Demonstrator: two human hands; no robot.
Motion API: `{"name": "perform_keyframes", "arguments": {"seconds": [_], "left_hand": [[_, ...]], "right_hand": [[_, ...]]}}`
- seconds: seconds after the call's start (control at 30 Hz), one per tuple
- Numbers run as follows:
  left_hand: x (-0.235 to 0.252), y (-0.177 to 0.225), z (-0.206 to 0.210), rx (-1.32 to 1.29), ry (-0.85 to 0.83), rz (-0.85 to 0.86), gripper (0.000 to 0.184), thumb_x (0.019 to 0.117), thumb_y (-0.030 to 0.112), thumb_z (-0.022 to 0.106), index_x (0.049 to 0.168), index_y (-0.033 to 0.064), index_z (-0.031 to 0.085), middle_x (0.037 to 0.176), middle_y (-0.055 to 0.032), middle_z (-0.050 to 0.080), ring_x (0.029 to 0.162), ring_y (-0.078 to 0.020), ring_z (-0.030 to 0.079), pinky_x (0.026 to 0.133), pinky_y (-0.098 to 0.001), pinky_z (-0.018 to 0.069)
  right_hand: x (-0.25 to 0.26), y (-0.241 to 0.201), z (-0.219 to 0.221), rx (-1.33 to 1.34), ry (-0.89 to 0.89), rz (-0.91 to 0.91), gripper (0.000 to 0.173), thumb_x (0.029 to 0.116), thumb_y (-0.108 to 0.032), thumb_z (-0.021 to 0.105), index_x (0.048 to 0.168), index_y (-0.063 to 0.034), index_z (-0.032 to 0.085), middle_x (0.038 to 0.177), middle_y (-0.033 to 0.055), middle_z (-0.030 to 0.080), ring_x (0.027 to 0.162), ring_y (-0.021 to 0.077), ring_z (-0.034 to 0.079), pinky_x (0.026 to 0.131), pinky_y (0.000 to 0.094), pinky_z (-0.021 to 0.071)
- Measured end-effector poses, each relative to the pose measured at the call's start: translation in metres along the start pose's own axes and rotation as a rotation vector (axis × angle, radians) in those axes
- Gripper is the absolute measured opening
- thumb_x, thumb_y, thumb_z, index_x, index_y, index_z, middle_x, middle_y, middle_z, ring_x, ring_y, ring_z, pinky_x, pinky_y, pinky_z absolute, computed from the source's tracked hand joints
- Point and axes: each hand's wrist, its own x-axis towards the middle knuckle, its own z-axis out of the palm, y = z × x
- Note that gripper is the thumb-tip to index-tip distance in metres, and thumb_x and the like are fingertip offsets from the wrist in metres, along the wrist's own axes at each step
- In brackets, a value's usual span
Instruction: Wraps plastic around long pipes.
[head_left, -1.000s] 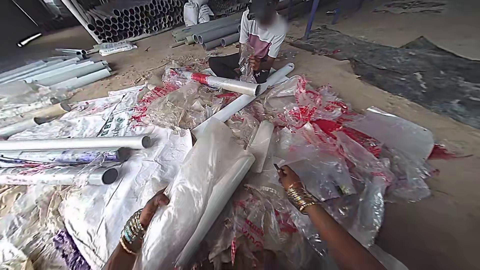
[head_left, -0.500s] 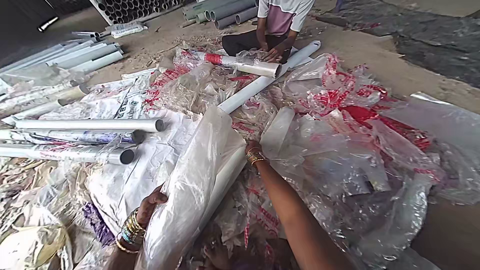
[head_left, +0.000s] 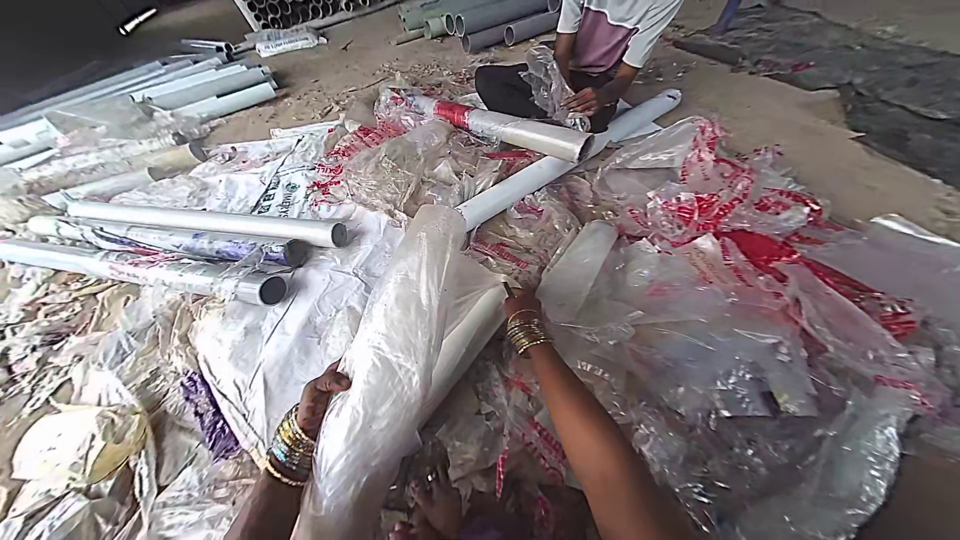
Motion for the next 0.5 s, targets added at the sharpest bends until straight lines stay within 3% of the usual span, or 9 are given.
{"name": "perform_keyframes", "arguments": {"seconds": [0.1, 0.27, 0.43, 0.5], "left_hand": [[0.000, 0.000, 0.000, -0.022, -0.084, -0.012, 0.025, 0.0744, 0.010, 0.068, 0.091, 0.0244, 0.080, 0.084, 0.0062, 0.078, 0.075, 0.0004, 0.073, 0.069, -0.0181, 0.0602], [0.002, 0.000, -0.002, -0.015, -0.169, -0.017, 0.027, 0.0749, 0.013, 0.072, 0.097, 0.0255, 0.080, 0.088, 0.0074, 0.078, 0.079, 0.0007, 0.073, 0.072, -0.0185, 0.0604], [0.005, 0.001, -0.002, -0.023, -0.213, -0.018, 0.025, 0.0756, 0.016, 0.072, 0.097, 0.0257, 0.079, 0.090, 0.0080, 0.078, 0.081, 0.0011, 0.072, 0.074, -0.0182, 0.0599], [0.004, 0.001, -0.001, -0.022, -0.160, -0.026, 0.023, 0.0729, 0.016, 0.073, 0.092, 0.0264, 0.079, 0.086, 0.0088, 0.078, 0.077, 0.0020, 0.072, 0.071, -0.0172, 0.0595]], "right_hand": [[0.003, 0.005, 0.002, -0.036, 0.019, 0.003, 0.037, 0.1052, -0.013, 0.051, 0.139, -0.0042, 0.063, 0.141, 0.0229, 0.061, 0.134, 0.0362, 0.056, 0.111, 0.0514, 0.0420], [0.007, -0.006, 0.016, -0.159, 0.009, 0.042, 0.040, 0.1055, -0.012, 0.047, 0.143, -0.0020, 0.057, 0.144, 0.0231, 0.058, 0.136, 0.0365, 0.055, 0.111, 0.0522, 0.0431], [-0.028, -0.002, 0.027, -0.196, -0.213, -0.083, 0.033, 0.1063, -0.011, 0.048, 0.131, 0.0039, 0.064, 0.137, 0.0260, 0.062, 0.131, 0.0387, 0.058, 0.110, 0.0549, 0.0429], [-0.035, -0.003, 0.021, -0.094, -0.101, -0.098, 0.035, 0.1050, -0.008, 0.046, 0.133, 0.0006, 0.065, 0.133, 0.0252, 0.065, 0.127, 0.0385, 0.060, 0.106, 0.0545, 0.0443]]}}
